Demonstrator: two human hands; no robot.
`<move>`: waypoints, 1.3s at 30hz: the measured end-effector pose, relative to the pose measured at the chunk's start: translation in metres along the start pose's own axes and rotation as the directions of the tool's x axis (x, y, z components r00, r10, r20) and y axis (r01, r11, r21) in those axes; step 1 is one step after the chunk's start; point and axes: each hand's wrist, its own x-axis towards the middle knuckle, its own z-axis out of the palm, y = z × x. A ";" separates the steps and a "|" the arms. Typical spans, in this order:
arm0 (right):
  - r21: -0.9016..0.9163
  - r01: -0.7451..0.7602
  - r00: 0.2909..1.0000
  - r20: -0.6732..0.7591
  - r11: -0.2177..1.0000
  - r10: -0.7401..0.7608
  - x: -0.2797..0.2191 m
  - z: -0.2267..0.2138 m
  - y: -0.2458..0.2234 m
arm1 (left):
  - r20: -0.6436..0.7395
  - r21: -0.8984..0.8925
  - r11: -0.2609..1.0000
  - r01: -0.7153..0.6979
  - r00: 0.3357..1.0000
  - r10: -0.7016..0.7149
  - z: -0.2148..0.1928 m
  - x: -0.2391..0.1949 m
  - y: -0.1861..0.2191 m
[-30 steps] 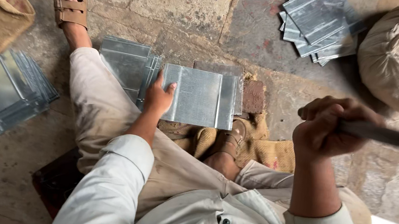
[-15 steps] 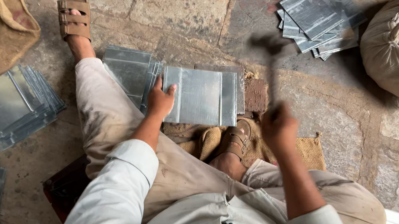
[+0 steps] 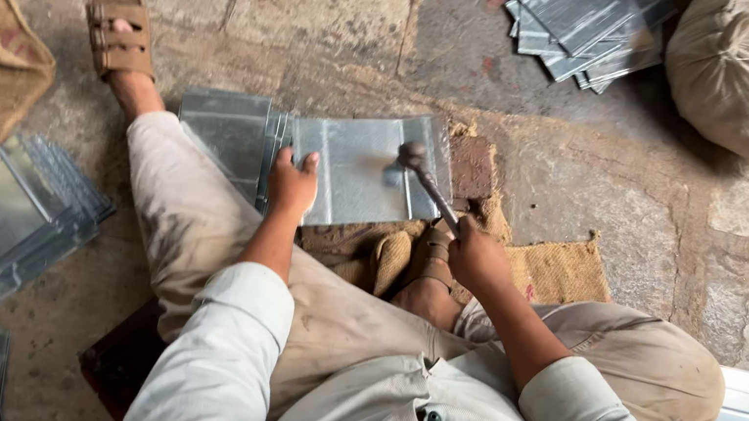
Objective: The person hammers several metal sheets one at a time on a small anvil while sitting on the floor.
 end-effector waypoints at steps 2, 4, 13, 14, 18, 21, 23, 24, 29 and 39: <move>-0.046 -0.156 0.978 0.132 0.987 0.161 0.006 -0.006 -0.002 | -0.033 -0.001 1.000 -0.011 0.999 0.011 -0.001 0.006 0.000; 0.046 -0.221 0.972 0.091 0.974 0.217 0.013 -0.026 -0.010 | -0.024 -0.024 1.000 0.002 1.000 -0.003 0.001 0.004 -0.003; 0.315 0.749 0.554 -0.781 0.583 -0.289 0.031 -0.091 -0.002 | 0.045 -0.053 0.993 0.106 0.994 -0.104 -0.007 0.002 0.012; 0.316 0.743 0.555 -0.783 0.590 -0.280 0.027 -0.077 0.007 | 0.043 -0.060 0.994 0.092 0.995 -0.090 -0.007 0.002 0.012; 0.144 0.367 0.872 -0.396 0.919 -0.286 0.010 0.001 0.037 | -0.006 -0.047 0.998 0.033 0.999 -0.033 -0.001 0.003 0.006; -0.109 0.086 0.996 -0.020 0.990 -0.089 -0.004 0.029 0.042 | -0.023 -0.045 0.999 0.028 0.999 -0.029 0.003 0.005 0.001; -0.042 0.044 0.998 0.043 0.998 -0.042 -0.003 0.018 0.031 | -0.043 -0.067 0.998 0.024 0.999 -0.026 0.004 0.006 -0.001; 0.008 0.006 1.000 0.013 1.000 -0.006 -0.002 0.006 0.022 | -0.062 -0.077 0.997 0.010 0.998 -0.015 0.004 0.006 -0.003; 0.181 0.412 0.859 -0.405 0.893 -0.314 0.024 -0.082 -0.029 | -0.058 -0.037 0.998 0.049 0.997 -0.051 0.004 0.005 -0.004; 0.257 0.539 0.789 -0.487 0.802 -0.374 0.010 -0.026 0.012 | -0.070 -0.103 0.995 0.014 0.997 -0.021 0.000 0.006 0.004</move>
